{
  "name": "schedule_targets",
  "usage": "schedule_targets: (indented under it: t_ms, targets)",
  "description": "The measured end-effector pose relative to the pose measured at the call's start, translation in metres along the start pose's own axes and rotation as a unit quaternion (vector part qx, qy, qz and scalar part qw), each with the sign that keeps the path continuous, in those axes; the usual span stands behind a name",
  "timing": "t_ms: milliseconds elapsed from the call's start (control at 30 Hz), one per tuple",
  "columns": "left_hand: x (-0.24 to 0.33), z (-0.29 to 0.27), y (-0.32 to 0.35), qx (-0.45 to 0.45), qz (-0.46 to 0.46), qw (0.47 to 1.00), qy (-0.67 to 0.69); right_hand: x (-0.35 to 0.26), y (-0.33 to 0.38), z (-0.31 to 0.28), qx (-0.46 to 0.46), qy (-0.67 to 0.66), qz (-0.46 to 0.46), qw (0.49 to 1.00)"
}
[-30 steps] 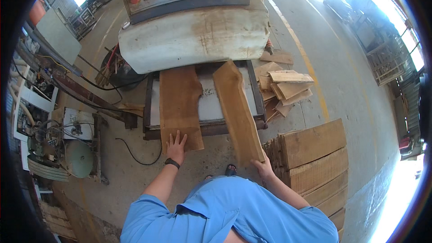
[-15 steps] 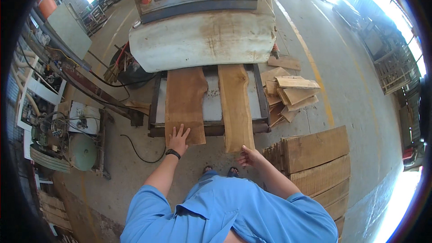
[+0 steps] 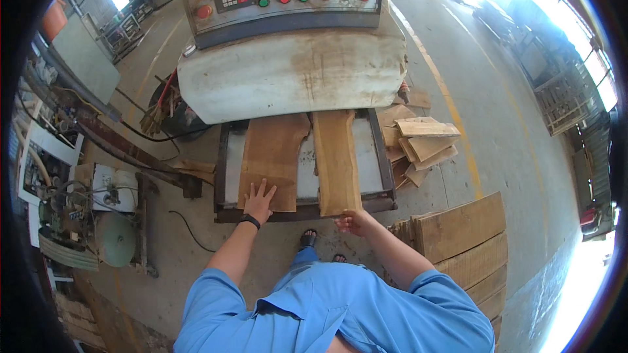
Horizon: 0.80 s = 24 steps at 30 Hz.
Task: The person repeatedly picks up wooden boards from a stack and feeds them into a processing machine.
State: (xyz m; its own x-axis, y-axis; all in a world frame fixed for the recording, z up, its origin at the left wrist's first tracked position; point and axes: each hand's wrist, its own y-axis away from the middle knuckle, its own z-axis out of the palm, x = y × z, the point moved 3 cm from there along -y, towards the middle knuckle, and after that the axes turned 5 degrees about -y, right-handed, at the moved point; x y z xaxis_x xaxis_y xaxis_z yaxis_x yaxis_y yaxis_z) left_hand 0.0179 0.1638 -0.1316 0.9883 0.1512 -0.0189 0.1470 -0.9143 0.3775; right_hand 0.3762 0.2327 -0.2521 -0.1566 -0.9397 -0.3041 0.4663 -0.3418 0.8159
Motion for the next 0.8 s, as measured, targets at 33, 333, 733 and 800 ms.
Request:
schedule_targets:
  t_ms: [33,333,733,800]
  targets:
    - [-0.001,-0.004,-0.006,-0.013,-0.003,1.0,-0.007,-0.001,0.0,0.003,0.001,0.004,0.011,1.0]
    - [-0.002,-0.017,-0.053,0.004,0.024,1.0,-0.015,-0.014,0.051,0.022,0.028,0.249,-0.016,0.968]
    - [-0.002,-0.041,-0.106,-0.007,0.015,0.999,-0.031,-0.047,0.076,0.089,0.182,0.797,-0.331,0.472]
    - [-0.003,-0.047,-0.114,-0.004,0.014,0.999,-0.029,-0.045,0.072,0.082,0.191,0.792,-0.354,0.459]
